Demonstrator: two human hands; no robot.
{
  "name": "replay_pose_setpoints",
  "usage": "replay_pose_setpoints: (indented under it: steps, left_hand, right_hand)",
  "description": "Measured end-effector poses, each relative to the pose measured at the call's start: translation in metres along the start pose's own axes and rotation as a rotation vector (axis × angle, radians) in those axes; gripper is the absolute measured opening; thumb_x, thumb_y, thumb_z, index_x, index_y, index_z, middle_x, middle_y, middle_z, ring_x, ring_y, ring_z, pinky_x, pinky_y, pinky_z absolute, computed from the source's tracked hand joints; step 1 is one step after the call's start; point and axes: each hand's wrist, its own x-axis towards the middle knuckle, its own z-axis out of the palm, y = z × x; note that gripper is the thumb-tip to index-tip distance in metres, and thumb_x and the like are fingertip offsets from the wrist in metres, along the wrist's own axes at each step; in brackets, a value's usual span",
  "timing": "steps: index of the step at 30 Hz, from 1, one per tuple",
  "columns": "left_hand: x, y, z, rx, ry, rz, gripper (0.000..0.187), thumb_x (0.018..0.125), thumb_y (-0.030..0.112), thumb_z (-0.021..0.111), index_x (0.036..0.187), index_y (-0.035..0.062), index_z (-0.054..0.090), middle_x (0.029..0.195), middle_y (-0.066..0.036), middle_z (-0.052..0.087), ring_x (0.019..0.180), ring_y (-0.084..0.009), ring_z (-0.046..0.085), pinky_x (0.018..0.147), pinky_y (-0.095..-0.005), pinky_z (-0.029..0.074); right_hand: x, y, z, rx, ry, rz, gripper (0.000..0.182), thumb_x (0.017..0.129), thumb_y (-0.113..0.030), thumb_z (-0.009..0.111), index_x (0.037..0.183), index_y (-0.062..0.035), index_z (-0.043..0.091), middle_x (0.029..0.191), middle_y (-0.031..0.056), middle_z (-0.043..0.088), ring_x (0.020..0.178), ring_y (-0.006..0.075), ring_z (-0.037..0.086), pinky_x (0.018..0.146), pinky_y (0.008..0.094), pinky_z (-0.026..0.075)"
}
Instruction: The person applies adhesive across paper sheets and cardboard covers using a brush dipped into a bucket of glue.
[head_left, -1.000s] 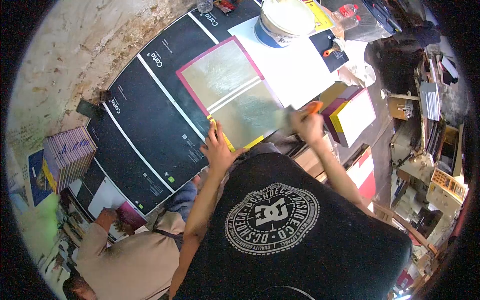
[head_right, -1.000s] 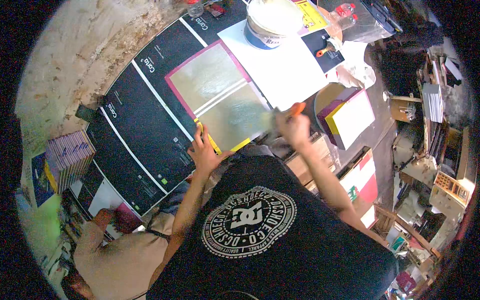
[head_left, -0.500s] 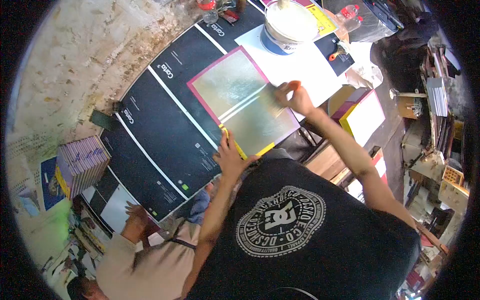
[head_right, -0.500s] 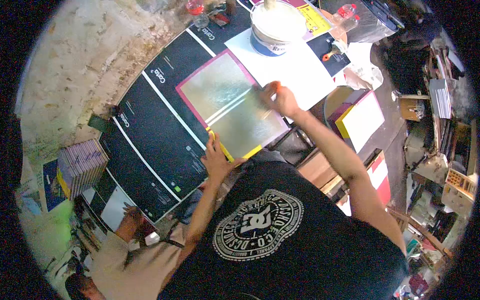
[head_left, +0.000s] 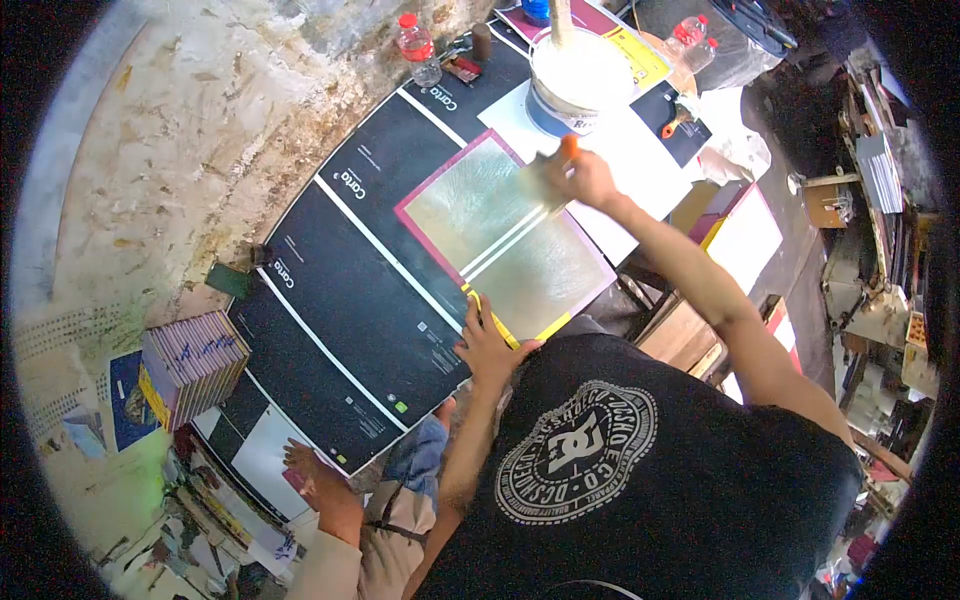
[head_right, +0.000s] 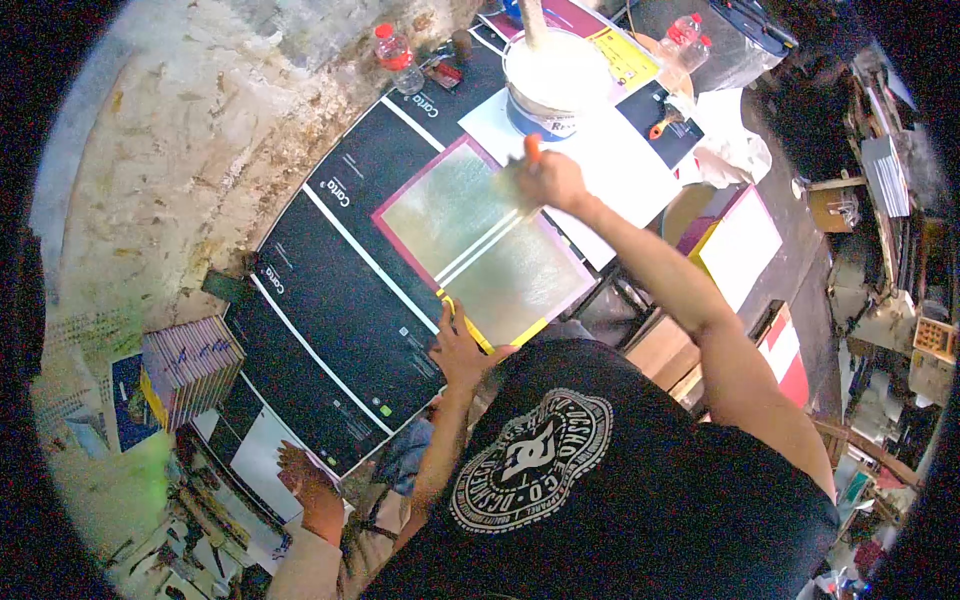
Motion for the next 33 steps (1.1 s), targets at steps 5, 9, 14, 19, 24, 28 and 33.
replay_pose_setpoints:
  steps: [5,9,14,19,24,28,33]
  left_hand:
    - [0.003,-0.008,0.016,-0.097,0.07,0.047,0.139,0.049,0.083,0.073,0.152,0.0038,0.025,0.155,-0.023,0.026,0.138,-0.0408,0.034,0.097,-0.0657,0.034]
    - [0.0,-0.005,0.01,-0.019,0.101,0.087,0.134,0.057,0.083,0.068,0.153,0.003,0.023,0.153,-0.022,0.028,0.132,-0.0397,0.039,0.093,-0.0641,0.034]
    - [0.002,0.0,0.01,0.016,0.044,0.058,0.142,0.049,0.083,0.073,0.149,-0.0058,0.026,0.152,-0.027,0.028,0.137,-0.0422,0.035,0.108,-0.0531,0.035]
    - [0.0,0.001,0.005,-0.059,0.041,0.054,0.141,0.049,0.079,0.077,0.149,-0.0054,0.026,0.152,-0.03,0.026,0.137,-0.0439,0.035,0.109,-0.0512,0.034]
    - [-0.002,0.001,0.003,-0.071,0.101,0.07,0.133,0.054,0.078,0.075,0.153,0.0047,0.025,0.154,-0.02,0.028,0.135,-0.0398,0.037,0.095,-0.0646,0.033]
    - [-0.003,0.01,-0.005,0.033,0.011,-0.003,0.133,0.055,0.076,0.077,0.153,0.004,0.023,0.153,-0.022,0.028,0.135,-0.0398,0.037,0.095,-0.0636,0.034]
    - [0.002,0.003,0.005,0.02,0.051,0.1,0.133,0.058,0.074,0.078,0.153,-0.0003,0.022,0.151,-0.025,0.028,0.134,-0.0408,0.037,0.1,-0.059,0.035]
  right_hand:
    - [0.01,-0.047,-0.056,0.169,0.029,0.041,0.013,0.083,-0.015,0.07,0.09,-0.0048,0.069,0.085,0.0136,0.071,0.08,0.0224,0.07,0.072,0.0345,0.054]
    - [-0.003,-0.11,0.01,0.366,-0.244,-0.484,0.025,0.08,-0.028,0.07,0.092,-0.0058,0.068,0.087,0.0197,0.07,0.082,0.0361,0.069,0.078,0.0445,0.054]
    - [0.094,-0.058,0.03,-0.187,-0.152,-0.28,0.044,0.089,-0.049,0.055,0.078,-0.008,0.066,0.069,0.0203,0.066,0.067,0.0378,0.068,0.06,0.048,0.055]
    - [0.105,-0.07,-0.028,-0.111,0.287,-0.326,0.03,0.09,-0.039,0.063,0.089,-0.0096,0.062,0.068,0.0137,0.065,0.061,0.0347,0.065,0.056,0.044,0.051]
    - [-0.017,-0.034,-0.005,0.015,-0.18,-0.12,0.042,0.084,-0.047,0.063,0.095,-0.0063,0.062,0.068,0.0212,0.065,0.071,0.041,0.067,0.07,0.0481,0.053]
    - [-0.051,0.005,-0.046,-0.033,0.2,0.122,0.032,0.085,-0.034,0.07,0.084,-0.0028,0.069,0.074,0.0171,0.07,0.068,0.0313,0.07,0.061,0.0414,0.055]
    - [-0.125,-0.023,-0.023,0.301,0.169,0.128,0.025,0.08,-0.026,0.071,0.087,-0.0027,0.067,0.079,0.0205,0.068,0.074,0.0338,0.07,0.068,0.041,0.055]
